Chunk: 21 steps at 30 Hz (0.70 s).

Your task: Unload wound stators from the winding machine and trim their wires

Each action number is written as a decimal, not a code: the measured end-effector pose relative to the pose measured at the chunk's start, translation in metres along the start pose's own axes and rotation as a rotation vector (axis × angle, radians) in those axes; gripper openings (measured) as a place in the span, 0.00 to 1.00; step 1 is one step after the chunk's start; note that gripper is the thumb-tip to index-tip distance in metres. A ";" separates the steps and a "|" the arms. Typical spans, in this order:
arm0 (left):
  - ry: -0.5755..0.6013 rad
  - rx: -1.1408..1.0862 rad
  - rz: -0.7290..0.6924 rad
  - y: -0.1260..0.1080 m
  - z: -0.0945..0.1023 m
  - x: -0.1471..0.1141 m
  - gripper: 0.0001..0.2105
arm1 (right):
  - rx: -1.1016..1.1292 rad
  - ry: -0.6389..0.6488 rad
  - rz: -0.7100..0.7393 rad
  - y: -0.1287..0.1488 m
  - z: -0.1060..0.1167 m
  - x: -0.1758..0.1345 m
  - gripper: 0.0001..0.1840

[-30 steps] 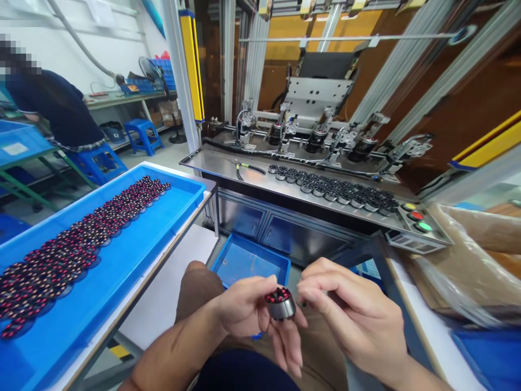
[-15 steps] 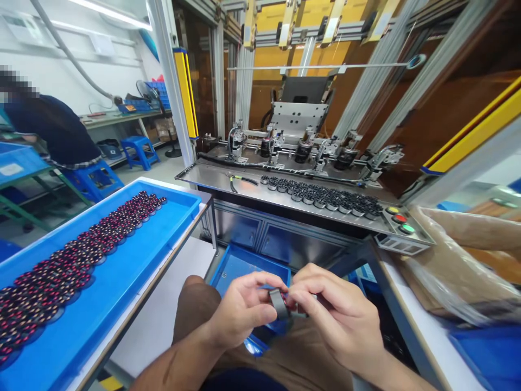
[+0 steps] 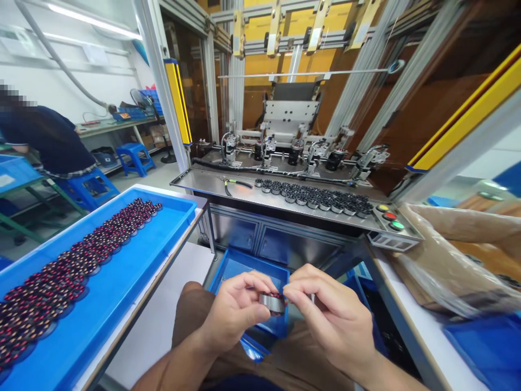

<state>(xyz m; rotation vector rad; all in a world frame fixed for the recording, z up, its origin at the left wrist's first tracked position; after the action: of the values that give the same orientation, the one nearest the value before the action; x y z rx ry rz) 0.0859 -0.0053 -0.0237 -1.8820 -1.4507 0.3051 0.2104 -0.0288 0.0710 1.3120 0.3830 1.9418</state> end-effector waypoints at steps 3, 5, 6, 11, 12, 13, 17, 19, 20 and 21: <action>-0.016 0.097 -0.159 -0.011 0.004 -0.001 0.11 | 0.045 -0.062 -0.184 -0.006 -0.003 -0.014 0.10; -0.012 0.109 -0.178 -0.014 0.006 0.001 0.11 | 0.170 -0.041 -0.369 -0.015 -0.016 -0.027 0.14; 0.001 0.103 -0.170 -0.014 0.007 0.003 0.11 | 0.263 -0.016 -0.453 -0.020 -0.025 -0.034 0.17; 0.096 0.070 -0.153 -0.020 0.005 0.008 0.09 | 0.707 0.074 -0.717 -0.036 -0.064 -0.057 0.23; 0.104 0.076 -0.159 -0.021 0.005 0.009 0.09 | 0.783 0.086 -0.748 -0.038 -0.068 -0.059 0.23; 0.104 0.091 -0.165 -0.022 0.005 0.008 0.09 | 0.859 0.099 -0.774 -0.039 -0.071 -0.060 0.23; 0.075 0.187 -0.106 -0.019 0.010 0.006 0.10 | 1.101 0.157 -0.854 -0.039 -0.079 -0.061 0.25; 0.100 0.225 -0.083 -0.016 0.009 0.005 0.09 | 1.160 0.154 -0.850 -0.038 -0.082 -0.059 0.20; 0.131 0.247 -0.099 -0.017 0.007 0.005 0.08 | 1.170 0.148 -0.839 -0.039 -0.083 -0.058 0.18; 0.163 0.279 -0.131 -0.018 0.004 0.004 0.07 | 1.162 0.140 -0.823 -0.040 -0.084 -0.058 0.18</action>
<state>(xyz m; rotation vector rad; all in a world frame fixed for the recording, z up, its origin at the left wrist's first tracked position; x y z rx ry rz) 0.0712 0.0021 -0.0136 -1.5448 -1.3389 0.2694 0.1637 -0.0306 -0.0280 1.2858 1.9621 1.0277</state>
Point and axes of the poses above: each hand's wrist, its own x-axis towards the middle knuckle, its own z-axis out of the back of the hand, y = z × x, the point moved 7 cm from there along x, towards the middle knuckle, and after that the axes turned 7 degrees about -x, right-handed, at the moved point
